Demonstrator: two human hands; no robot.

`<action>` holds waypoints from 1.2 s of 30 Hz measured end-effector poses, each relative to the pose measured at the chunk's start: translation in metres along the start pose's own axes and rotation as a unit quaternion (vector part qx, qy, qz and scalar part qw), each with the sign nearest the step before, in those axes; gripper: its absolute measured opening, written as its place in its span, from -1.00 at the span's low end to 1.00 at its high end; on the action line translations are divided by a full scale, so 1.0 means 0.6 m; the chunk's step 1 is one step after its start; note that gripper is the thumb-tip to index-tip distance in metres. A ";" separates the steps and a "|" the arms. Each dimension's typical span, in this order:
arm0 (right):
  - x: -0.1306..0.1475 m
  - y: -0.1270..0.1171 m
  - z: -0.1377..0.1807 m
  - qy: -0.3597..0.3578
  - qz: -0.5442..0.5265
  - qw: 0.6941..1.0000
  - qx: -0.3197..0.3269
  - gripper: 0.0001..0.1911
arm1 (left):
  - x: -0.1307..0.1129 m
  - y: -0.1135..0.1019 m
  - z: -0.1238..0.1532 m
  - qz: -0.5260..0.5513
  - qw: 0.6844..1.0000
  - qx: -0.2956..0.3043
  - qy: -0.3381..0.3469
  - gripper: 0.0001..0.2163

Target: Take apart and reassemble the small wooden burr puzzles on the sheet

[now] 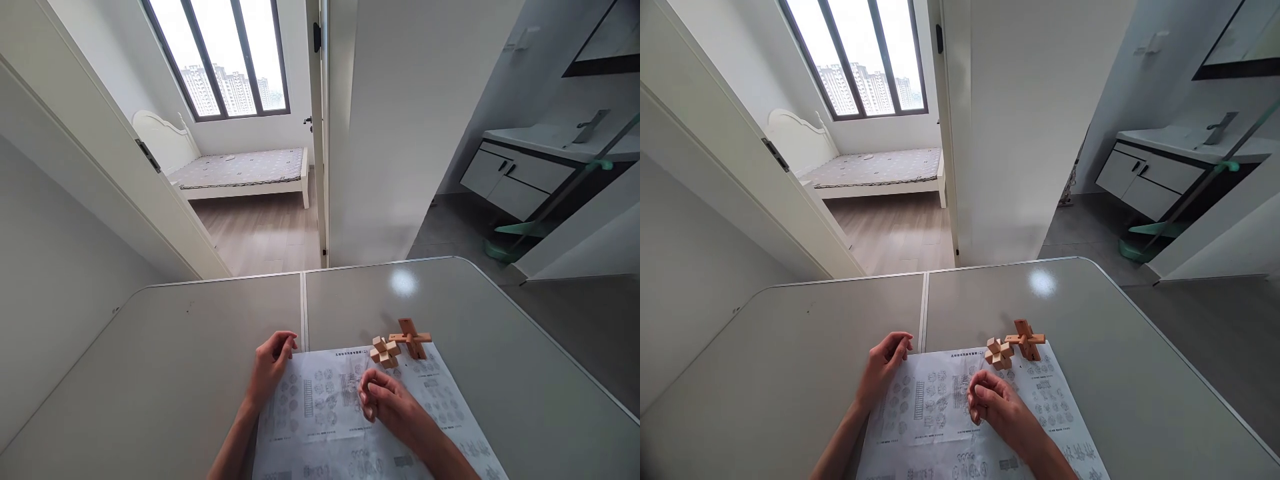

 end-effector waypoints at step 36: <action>0.001 -0.014 0.006 0.011 -0.042 0.999 0.021 -0.50 | -0.015 0.000 0.002 -0.018 1.000 -0.007 0.006 -0.72</action>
Point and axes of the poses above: each hand's wrist, its own z-axis away from the middle knuckle, its own y-axis out of the palm, x = y × z, the point moved 7 cm from there along -z, towards the middle knuckle, and after that the axes turned 11 degrees about -x, right-handed, at the moved point
